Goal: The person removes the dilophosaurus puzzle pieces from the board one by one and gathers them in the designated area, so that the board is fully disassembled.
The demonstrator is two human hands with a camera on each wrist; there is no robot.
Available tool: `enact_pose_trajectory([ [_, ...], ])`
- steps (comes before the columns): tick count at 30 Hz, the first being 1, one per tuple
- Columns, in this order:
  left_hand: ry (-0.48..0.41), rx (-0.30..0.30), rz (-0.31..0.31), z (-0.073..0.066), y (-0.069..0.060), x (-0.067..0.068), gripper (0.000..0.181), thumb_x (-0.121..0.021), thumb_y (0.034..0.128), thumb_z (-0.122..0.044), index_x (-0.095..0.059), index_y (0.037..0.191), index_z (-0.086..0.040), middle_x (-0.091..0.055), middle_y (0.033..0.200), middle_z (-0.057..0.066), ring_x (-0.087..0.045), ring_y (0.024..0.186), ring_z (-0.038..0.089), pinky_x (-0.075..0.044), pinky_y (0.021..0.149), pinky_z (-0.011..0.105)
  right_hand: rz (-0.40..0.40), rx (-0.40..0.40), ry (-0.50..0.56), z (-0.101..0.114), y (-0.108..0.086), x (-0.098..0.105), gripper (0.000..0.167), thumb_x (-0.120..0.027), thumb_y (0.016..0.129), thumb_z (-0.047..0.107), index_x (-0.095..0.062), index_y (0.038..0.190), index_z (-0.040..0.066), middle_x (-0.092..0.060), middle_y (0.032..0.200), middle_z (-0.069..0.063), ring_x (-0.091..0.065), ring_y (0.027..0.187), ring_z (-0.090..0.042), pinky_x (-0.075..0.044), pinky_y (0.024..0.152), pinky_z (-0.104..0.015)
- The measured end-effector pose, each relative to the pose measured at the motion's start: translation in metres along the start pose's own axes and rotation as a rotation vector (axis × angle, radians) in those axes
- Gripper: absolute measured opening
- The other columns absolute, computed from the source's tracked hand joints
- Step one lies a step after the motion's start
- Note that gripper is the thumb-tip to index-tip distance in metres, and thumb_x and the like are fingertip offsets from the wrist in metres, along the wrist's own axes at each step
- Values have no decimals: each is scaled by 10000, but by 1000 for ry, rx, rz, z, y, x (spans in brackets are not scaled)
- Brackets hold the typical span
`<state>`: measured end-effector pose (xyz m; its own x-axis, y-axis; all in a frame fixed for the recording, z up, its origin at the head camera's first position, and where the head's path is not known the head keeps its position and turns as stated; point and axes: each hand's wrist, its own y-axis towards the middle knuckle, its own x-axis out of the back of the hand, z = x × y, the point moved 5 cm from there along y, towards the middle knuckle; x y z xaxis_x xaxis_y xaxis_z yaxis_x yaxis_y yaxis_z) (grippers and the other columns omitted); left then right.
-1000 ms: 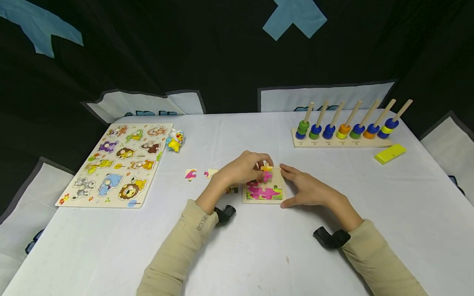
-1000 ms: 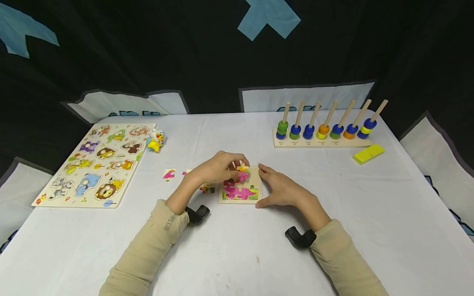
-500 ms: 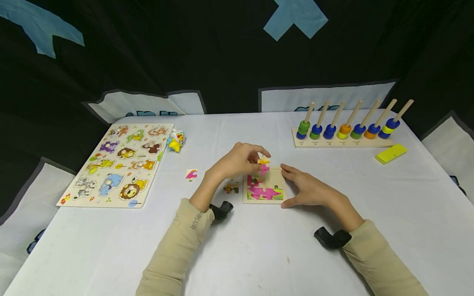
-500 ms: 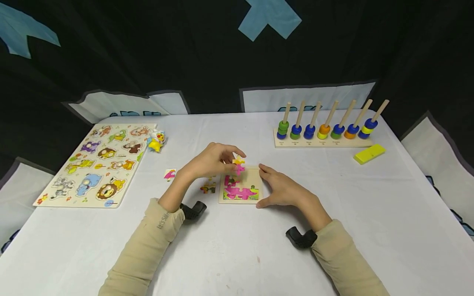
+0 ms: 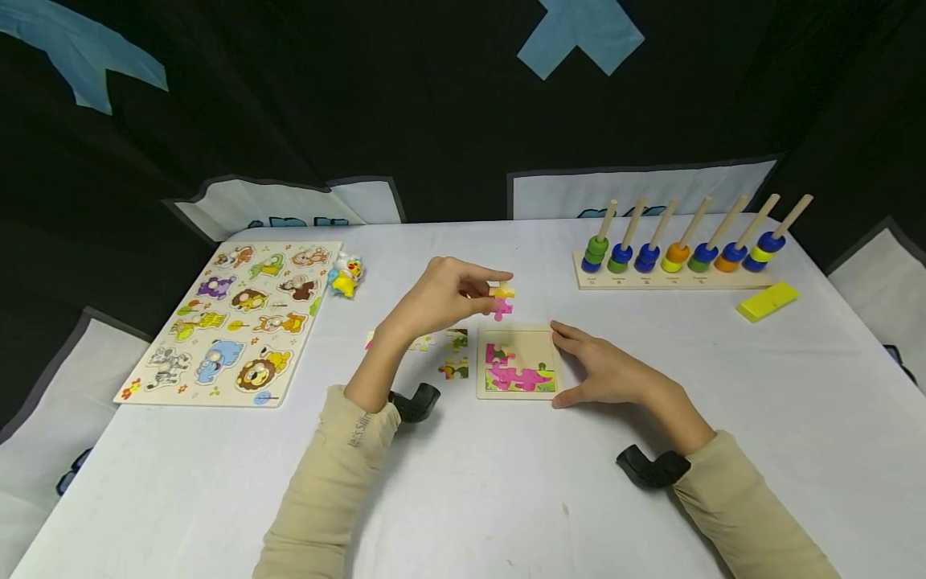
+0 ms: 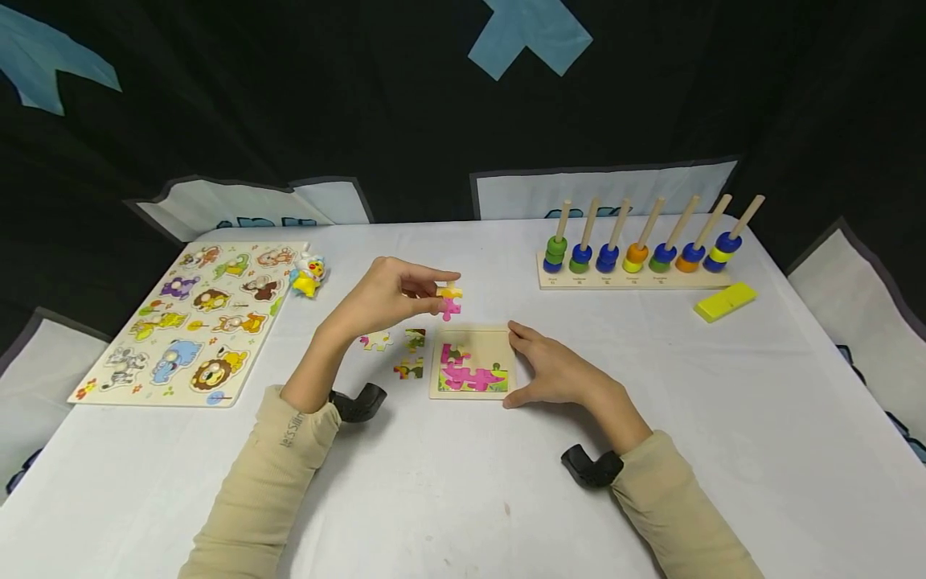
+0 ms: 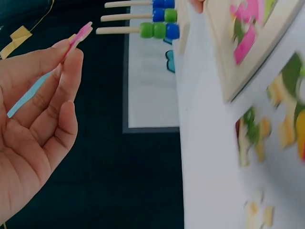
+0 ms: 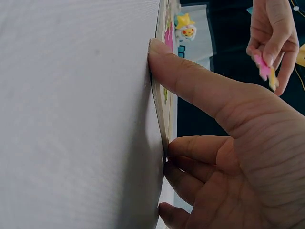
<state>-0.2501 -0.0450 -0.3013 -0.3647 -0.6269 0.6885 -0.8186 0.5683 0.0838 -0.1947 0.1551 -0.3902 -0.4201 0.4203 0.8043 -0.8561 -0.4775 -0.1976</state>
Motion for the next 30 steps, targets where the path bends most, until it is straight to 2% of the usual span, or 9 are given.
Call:
enact_pose_trajectory([
  [5, -6, 17, -46, 0, -11, 19, 379, -747, 825, -107, -687, 1198, -126, -738, 854, 50, -681, 721, 129, -505, 672, 266, -2, 2, -4, 0, -1, 0, 1007, -836, 713, 342, -299, 1458, -69, -199, 1583, -192, -203, 1451, -396, -246, 1137, -543],
  [8, -10, 50, -62, 4, -20, 28, 362, -760, 811, -103, -702, 1168, -116, -728, 847, 58, -686, 731, 149, -515, 685, 276, 1, 1, 1, 0, -1, 0, 1006, -837, 712, 335, -297, 1458, -73, -192, 1585, -191, -191, 1453, -396, -240, 1139, -544],
  [16, -27, 187, -79, 31, -43, 43, 350, -793, 770, -101, -719, 1111, -89, -696, 818, 67, -665, 705, 187, -498, 661, 276, 3, -9, 11, -2, 0, -2, 1010, -842, 704, 335, -303, 1455, -73, -189, 1588, -183, -183, 1458, -390, -234, 1143, -541],
  [21, -45, 211, -25, 50, -54, 43, 301, -794, 754, -83, -728, 1047, -80, -682, 787, 75, -650, 699, 262, -457, 560, 257, 9, -15, 14, -2, 0, -2, 1008, -840, 708, 327, -298, 1459, -71, -180, 1591, -180, -174, 1461, -388, -228, 1146, -540],
  [26, -40, 257, 91, 70, -64, 37, 286, -735, 744, -23, -727, 1028, -63, -650, 760, 48, -570, 648, 176, -432, 559, 254, 9, -10, 13, -1, -1, -1, 1007, -836, 710, 328, -295, 1458, -74, -179, 1589, -186, -176, 1458, -394, -229, 1143, -547],
  [30, -3, 272, 164, 83, -66, 27, 274, -742, 734, -18, -730, 1005, -58, -631, 714, 6, -537, 654, 137, -409, 589, 253, 4, -5, 14, -1, -1, -1, 1007, -836, 712, 329, -293, 1458, -75, -181, 1588, -191, -179, 1456, -397, -230, 1142, -546],
])
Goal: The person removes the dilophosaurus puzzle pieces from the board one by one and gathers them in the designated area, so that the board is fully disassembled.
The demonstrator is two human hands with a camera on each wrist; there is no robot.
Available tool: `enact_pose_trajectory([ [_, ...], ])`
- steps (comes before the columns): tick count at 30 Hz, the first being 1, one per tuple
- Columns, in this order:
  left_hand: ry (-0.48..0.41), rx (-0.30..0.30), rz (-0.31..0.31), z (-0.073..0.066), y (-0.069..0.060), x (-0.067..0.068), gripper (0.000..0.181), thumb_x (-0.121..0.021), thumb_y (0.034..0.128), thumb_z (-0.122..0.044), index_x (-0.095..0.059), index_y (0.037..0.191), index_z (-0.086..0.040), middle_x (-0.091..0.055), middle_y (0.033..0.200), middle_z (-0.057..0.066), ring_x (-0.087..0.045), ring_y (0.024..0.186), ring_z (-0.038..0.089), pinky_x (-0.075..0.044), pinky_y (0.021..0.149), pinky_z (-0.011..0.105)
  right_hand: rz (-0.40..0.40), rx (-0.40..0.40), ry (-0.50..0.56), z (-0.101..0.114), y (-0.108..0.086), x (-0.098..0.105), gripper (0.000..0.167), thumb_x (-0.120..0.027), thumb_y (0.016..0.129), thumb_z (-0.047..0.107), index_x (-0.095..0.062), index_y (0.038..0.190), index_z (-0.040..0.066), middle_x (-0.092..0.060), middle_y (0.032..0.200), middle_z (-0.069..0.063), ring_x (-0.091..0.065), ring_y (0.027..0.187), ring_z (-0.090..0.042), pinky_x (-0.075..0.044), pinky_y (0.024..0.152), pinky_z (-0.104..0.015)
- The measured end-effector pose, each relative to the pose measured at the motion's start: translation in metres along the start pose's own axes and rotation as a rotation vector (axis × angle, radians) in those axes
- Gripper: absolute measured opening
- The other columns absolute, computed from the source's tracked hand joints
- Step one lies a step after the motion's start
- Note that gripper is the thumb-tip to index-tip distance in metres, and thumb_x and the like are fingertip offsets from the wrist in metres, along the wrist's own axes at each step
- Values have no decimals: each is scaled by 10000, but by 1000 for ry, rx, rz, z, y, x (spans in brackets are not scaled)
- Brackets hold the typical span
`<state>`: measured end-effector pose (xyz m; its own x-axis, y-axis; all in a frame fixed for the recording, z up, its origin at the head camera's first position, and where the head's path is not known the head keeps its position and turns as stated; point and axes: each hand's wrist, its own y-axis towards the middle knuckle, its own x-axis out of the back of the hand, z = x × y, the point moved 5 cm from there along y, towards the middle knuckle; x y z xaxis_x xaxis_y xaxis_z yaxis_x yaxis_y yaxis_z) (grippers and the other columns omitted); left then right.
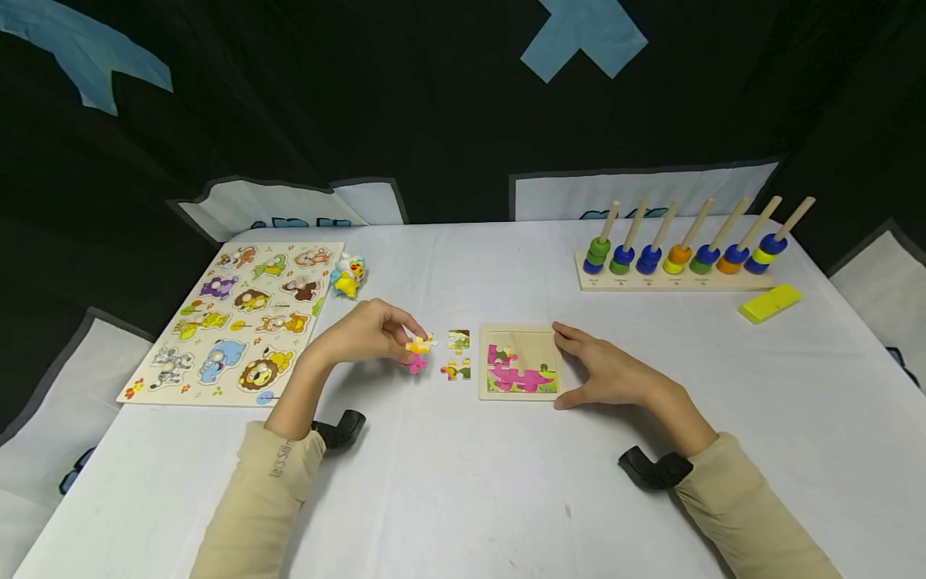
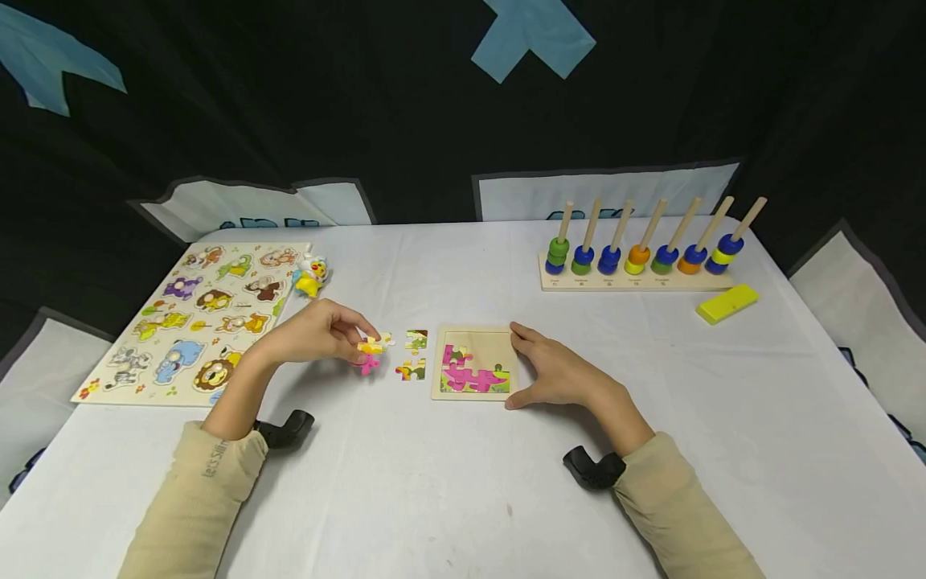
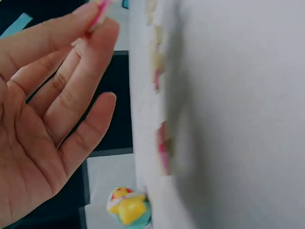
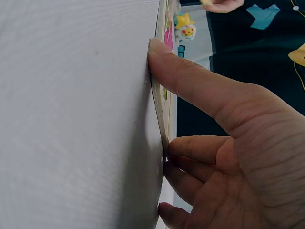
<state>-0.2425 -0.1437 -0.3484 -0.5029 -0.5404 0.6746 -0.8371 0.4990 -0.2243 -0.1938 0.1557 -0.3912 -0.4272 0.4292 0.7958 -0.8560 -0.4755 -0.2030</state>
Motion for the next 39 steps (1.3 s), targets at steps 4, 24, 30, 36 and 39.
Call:
enact_pose_trajectory([
  [4, 39, -1, 50, 4, 5, -11, 236, -766, 724, -17, -737, 955, -59, -596, 673, -19, -503, 638, 119, -398, 585, 243, 4, 1, 2, 0, 0, 0, 1007, -834, 715, 330, -289, 1460, -74, -175, 1589, -192, -174, 1457, -399, -228, 1144, -545],
  [24, 255, 80, -37, -2, 1, -18, 162, -812, 709, -57, -720, 836, -95, -639, 717, 4, -525, 708, 155, -419, 643, 263, 3, -5, -3, 1, 0, 0, 1008, -839, 711, 320, -290, 1460, -72, -177, 1589, -190, -175, 1457, -399, -236, 1141, -542],
  [30, 311, 120, -67, -3, 2, -19, 143, -821, 709, -102, -737, 824, -101, -656, 690, -20, -528, 790, 168, -407, 696, 281, 4, 0, 0, 1, 0, -1, 1009, -838, 712, 338, -296, 1456, -77, -183, 1587, -192, -180, 1455, -400, -234, 1141, -544],
  [36, 391, 95, -109, -6, 1, -20, 160, -843, 681, -144, -744, 804, -118, -650, 654, -50, -546, 701, 133, -413, 670, 279, 1, 9, 4, 1, 0, 0, 1012, -836, 713, 348, -297, 1454, -81, -185, 1584, -199, -181, 1452, -406, -235, 1138, -551],
  [39, 378, 93, -104, -7, 0, -21, 161, -845, 681, -129, -736, 797, -105, -643, 665, -33, -541, 677, 132, -418, 656, 270, 7, 9, 7, 1, -1, -1, 1008, -833, 719, 343, -293, 1456, -80, -179, 1587, -196, -176, 1456, -402, -232, 1142, -544],
])
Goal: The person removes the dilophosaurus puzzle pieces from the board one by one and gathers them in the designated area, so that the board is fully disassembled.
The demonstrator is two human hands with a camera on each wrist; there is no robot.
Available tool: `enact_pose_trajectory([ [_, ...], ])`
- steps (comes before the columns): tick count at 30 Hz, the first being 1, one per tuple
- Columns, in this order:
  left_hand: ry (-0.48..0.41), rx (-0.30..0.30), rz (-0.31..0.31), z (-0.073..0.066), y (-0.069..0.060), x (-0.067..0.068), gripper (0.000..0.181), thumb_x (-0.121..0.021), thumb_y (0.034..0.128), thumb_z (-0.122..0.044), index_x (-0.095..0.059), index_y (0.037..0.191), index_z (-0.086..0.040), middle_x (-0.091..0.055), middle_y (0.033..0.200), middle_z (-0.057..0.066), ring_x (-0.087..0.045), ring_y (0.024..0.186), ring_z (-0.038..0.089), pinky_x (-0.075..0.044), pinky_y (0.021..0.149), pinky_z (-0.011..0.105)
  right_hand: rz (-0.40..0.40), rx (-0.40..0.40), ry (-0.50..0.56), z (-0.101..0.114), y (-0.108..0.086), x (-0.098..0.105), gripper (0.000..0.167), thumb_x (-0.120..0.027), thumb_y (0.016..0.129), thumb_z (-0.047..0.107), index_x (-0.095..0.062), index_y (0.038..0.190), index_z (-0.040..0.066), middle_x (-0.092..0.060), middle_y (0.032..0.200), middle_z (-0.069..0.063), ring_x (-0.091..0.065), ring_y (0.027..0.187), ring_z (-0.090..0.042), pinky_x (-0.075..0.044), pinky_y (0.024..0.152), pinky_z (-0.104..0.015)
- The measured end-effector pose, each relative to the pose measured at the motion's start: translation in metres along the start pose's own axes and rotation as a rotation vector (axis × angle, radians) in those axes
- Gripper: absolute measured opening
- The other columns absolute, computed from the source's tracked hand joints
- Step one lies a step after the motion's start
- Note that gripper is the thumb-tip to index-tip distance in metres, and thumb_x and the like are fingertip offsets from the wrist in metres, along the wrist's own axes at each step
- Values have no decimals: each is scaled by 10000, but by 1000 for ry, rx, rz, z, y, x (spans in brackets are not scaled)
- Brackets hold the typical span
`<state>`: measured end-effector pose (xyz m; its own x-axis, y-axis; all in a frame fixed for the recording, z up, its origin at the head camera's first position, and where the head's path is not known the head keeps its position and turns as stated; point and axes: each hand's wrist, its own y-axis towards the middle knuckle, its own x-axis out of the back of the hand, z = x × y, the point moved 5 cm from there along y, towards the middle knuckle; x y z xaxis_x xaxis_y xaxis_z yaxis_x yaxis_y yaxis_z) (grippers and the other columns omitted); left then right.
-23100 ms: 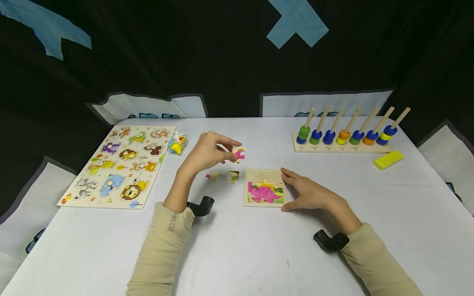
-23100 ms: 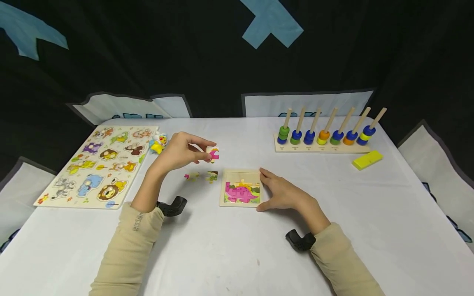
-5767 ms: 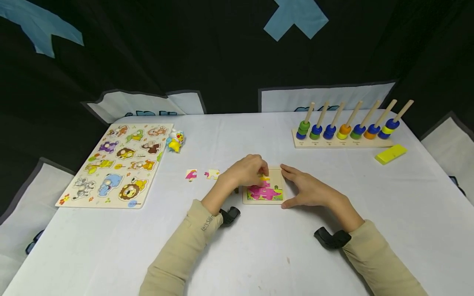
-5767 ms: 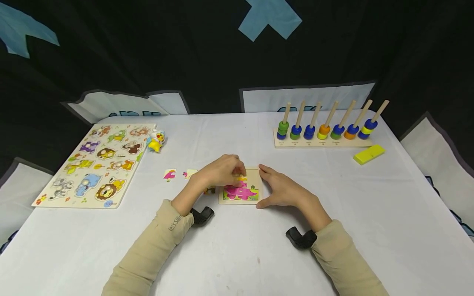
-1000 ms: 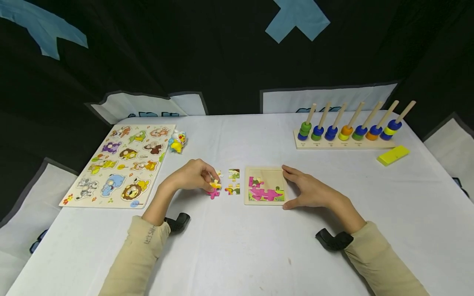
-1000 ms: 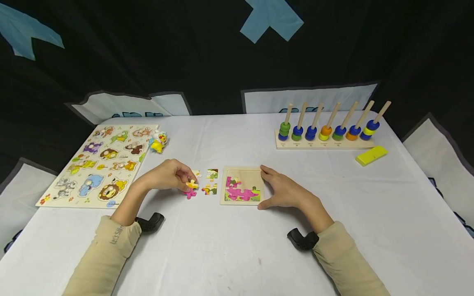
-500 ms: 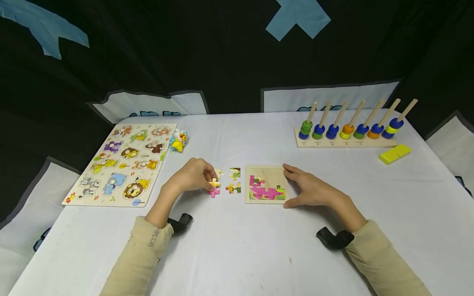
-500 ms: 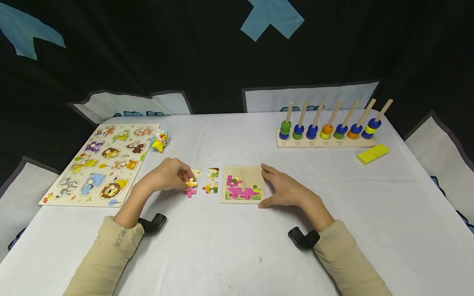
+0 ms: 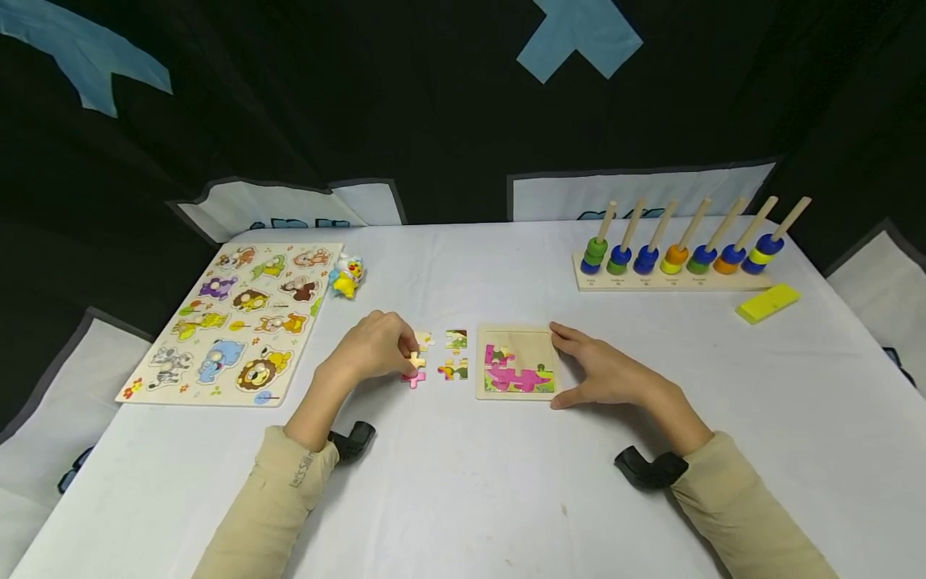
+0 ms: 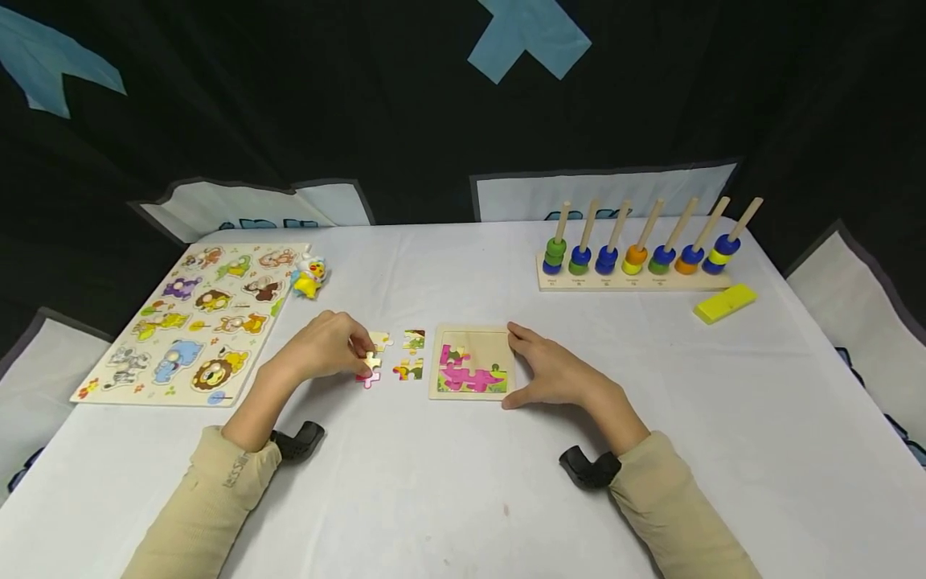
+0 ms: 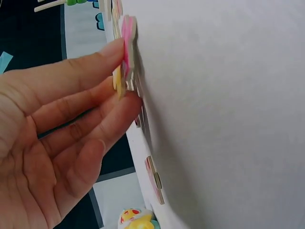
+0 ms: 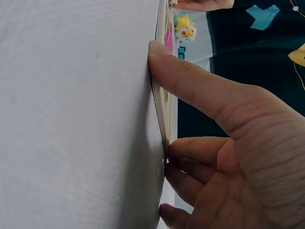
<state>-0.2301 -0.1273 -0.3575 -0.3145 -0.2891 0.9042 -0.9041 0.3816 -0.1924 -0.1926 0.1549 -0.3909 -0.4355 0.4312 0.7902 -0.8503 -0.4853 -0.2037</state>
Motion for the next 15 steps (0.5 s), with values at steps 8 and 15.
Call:
enact_pose_trajectory([
  [8, 18, 16, -7, -1, -2, 4, 162, -848, 677, -135, -733, 789, -113, -645, 665, -36, -551, 660, 127, -419, 612, 270, -12, 12, -18, 2, 1, 1, 1001, -827, 724, 351, -297, 1453, -84, -189, 1583, -199, -192, 1451, -401, -239, 1141, -539],
  [15, 30, 6, -7, -2, 0, 2, 165, -845, 683, -158, -733, 800, -130, -642, 680, -49, -549, 673, 118, -406, 593, 271, -10, -4, -20, 1, 0, 1, 1006, -836, 716, 337, -295, 1458, -74, -193, 1584, -195, -195, 1454, -392, -241, 1144, -528],
])
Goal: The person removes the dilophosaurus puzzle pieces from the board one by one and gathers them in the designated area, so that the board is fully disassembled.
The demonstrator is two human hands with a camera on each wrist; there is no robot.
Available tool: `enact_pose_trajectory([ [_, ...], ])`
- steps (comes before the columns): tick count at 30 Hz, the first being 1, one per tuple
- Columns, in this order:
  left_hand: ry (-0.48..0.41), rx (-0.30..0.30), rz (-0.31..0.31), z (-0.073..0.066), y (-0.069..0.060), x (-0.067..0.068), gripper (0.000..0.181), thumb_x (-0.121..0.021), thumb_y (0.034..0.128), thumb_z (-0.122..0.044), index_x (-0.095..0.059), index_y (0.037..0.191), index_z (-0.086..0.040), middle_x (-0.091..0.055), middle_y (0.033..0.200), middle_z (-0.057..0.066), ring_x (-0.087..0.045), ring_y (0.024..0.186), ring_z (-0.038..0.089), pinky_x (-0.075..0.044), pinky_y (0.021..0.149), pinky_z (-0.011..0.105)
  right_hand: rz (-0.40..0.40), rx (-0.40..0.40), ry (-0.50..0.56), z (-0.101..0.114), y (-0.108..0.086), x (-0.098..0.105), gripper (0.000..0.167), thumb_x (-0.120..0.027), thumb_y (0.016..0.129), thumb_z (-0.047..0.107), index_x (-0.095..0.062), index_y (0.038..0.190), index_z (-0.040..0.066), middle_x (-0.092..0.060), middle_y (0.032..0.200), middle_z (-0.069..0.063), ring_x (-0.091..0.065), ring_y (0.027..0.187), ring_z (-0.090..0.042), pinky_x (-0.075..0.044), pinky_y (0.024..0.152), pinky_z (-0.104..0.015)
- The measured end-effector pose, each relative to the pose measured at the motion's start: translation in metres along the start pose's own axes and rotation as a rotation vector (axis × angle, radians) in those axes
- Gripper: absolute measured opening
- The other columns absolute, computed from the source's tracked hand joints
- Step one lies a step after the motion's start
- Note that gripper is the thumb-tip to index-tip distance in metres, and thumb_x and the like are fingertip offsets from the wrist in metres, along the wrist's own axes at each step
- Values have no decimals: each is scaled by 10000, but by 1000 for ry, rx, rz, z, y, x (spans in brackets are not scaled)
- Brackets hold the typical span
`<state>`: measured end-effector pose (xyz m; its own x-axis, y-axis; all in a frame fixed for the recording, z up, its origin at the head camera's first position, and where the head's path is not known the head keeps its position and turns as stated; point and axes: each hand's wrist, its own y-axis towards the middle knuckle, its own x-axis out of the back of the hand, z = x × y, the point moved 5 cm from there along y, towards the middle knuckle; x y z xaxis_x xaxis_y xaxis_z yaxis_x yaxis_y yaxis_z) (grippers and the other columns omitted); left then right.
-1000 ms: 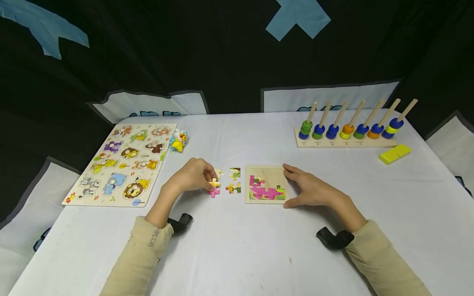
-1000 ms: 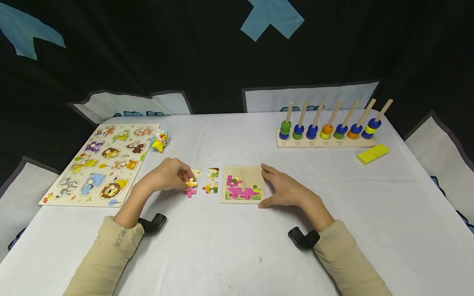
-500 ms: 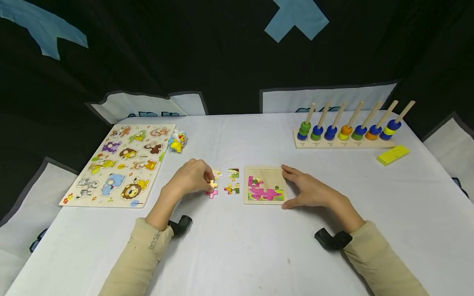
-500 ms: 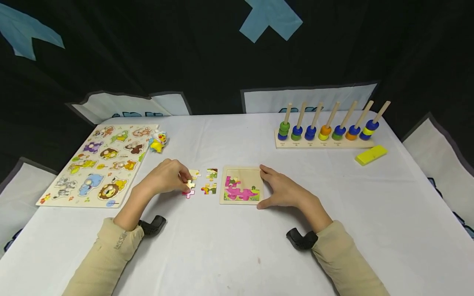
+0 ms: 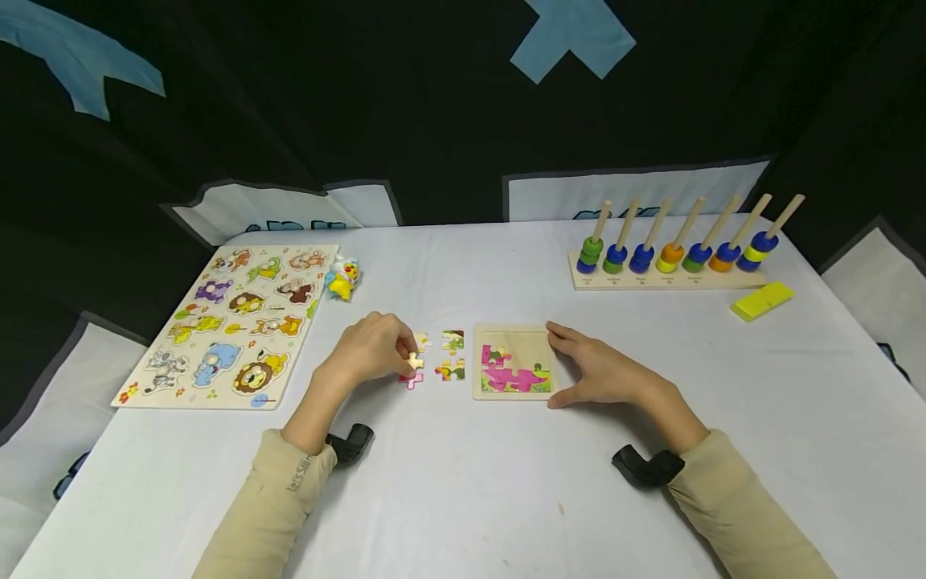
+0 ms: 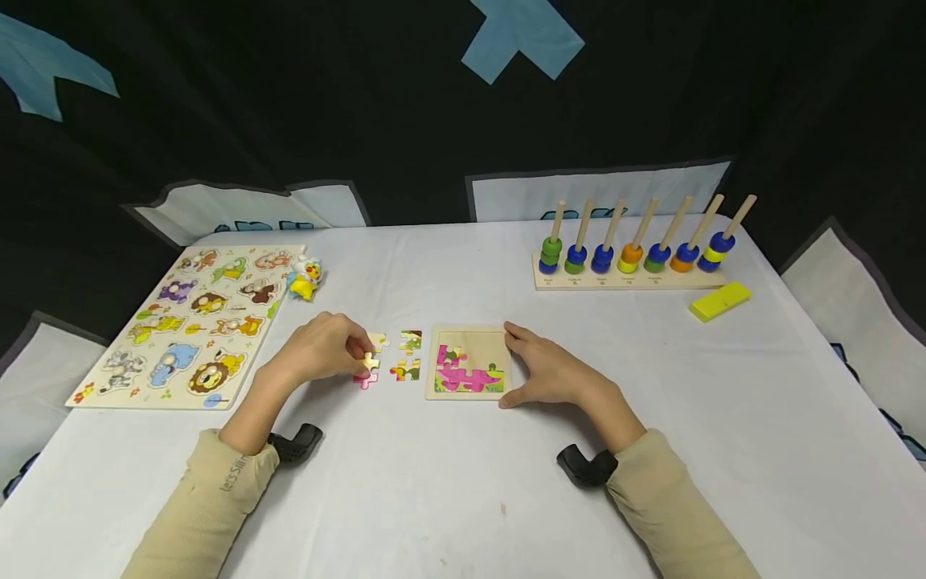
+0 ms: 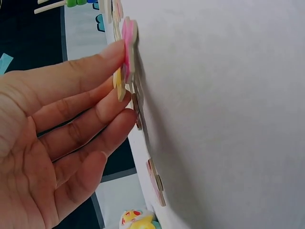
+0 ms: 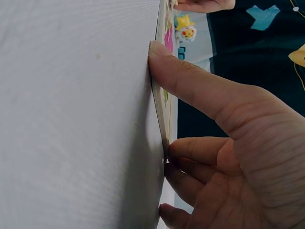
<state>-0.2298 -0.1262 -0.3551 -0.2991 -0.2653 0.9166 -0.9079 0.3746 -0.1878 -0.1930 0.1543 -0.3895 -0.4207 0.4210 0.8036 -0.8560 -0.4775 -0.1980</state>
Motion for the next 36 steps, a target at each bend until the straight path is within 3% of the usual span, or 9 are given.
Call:
enact_pose_trajectory([
  [17, -14, 0, -24, 1, 2, -2, 120, -806, 691, -106, -713, 758, -143, -635, 657, -52, -551, 650, 117, -414, 595, 276, 6, -1, 6, -3, -2, 1, 1006, -834, 718, 331, -289, 1457, -80, -175, 1588, -195, -178, 1454, -404, -235, 1141, -543],
  [29, -53, -25, 10, 2, 3, -2, 108, -779, 697, -74, -715, 774, -115, -634, 658, -30, -548, 641, 115, -425, 616, 262, 4, -3, 17, -2, -2, 1, 1003, -834, 721, 334, -293, 1454, -85, -180, 1586, -199, -177, 1454, -404, -232, 1142, -541],
  [34, -71, -43, 21, 4, 1, -2, 82, -782, 754, -159, -716, 731, -116, -630, 656, -30, -521, 653, 117, -422, 620, 255, 0, 12, 5, -1, -2, -1, 1000, -834, 718, 338, -301, 1451, -84, -195, 1582, -198, -203, 1449, -400, -247, 1137, -540],
  [36, -85, -57, -2, 2, 1, 0, 109, -767, 790, -199, -727, 731, -117, -645, 669, -35, -520, 659, 115, -426, 624, 255, -6, 12, 3, -1, -1, 0, 996, -836, 716, 331, -305, 1451, -80, -201, 1582, -193, -209, 1449, -395, -250, 1137, -536],
])
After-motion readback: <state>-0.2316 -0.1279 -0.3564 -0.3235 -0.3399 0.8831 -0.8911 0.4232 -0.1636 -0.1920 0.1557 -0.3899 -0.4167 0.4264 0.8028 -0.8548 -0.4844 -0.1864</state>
